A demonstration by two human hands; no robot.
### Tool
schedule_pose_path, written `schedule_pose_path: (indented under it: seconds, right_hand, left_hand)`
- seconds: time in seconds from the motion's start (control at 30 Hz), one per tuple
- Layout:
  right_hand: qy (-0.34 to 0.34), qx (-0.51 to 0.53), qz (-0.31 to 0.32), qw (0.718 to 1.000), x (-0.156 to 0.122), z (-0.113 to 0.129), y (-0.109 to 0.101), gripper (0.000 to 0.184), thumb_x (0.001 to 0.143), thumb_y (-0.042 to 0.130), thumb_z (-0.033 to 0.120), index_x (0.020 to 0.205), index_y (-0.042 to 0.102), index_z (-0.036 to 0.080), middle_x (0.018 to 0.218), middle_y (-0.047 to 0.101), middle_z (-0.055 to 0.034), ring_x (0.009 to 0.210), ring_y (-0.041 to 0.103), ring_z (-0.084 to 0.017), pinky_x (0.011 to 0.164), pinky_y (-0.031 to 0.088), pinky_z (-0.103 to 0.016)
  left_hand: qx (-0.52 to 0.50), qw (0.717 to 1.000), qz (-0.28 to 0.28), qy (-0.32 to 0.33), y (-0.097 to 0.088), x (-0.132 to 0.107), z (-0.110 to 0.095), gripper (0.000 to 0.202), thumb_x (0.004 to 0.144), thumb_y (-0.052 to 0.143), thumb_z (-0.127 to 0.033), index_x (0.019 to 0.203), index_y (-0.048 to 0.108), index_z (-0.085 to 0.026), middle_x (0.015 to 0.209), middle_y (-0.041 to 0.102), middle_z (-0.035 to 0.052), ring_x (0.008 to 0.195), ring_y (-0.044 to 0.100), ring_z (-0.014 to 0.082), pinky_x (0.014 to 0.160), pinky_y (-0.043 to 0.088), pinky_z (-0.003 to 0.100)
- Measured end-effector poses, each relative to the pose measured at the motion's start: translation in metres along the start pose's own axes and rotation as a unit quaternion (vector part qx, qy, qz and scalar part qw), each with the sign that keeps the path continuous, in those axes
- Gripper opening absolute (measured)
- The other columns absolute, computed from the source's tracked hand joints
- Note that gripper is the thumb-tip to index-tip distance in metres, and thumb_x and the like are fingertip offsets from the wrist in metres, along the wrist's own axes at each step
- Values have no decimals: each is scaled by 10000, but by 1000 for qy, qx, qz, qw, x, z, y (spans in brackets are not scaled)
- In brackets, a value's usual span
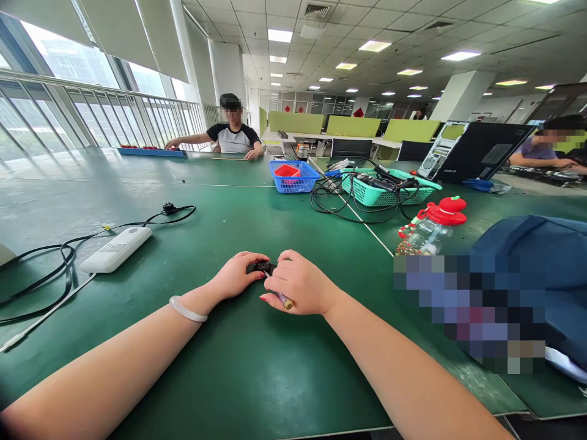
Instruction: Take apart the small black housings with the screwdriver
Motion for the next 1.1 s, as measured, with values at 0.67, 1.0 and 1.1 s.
schedule_pose_path:
  seconds: [0.67,1.0,1.1]
  right_hand:
    - [24,-10,47,999,3,-1,-2,174,911,510,288,777,599,223,630,597,42,594,498,-112,959,374,-381]
    - [38,-7,27,999,2,-4,-4,88,886,548,245,813,590,219,624,605,46,590,509,-114,966,388,-402]
    - [41,-10,27,999,2,-4,-4,80,885,541,229,819,586,220,624,609,47,590,506,-115,961,395,-406]
  left_hand:
    - [28,1000,9,-8,4,2,-6,389,817,577,-254,1203,602,-298,1213,645,40,1261,460,231,1114,346,439]
    - [15,999,17,-22,1,4,-7,380,825,569,-253,1199,607,-307,1223,641,42,1258,469,226,1125,326,442]
    - [13,1000,18,-22,0,4,-7,376,827,579,-275,1201,608,-305,1221,641,46,1249,476,230,1115,337,443]
Point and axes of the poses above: each hand's wrist, its own x-axis towards the middle knuckle, its own y-axis out of the palm, z = x × y, the point moved 3 cm from there along x, towards the middle knuckle
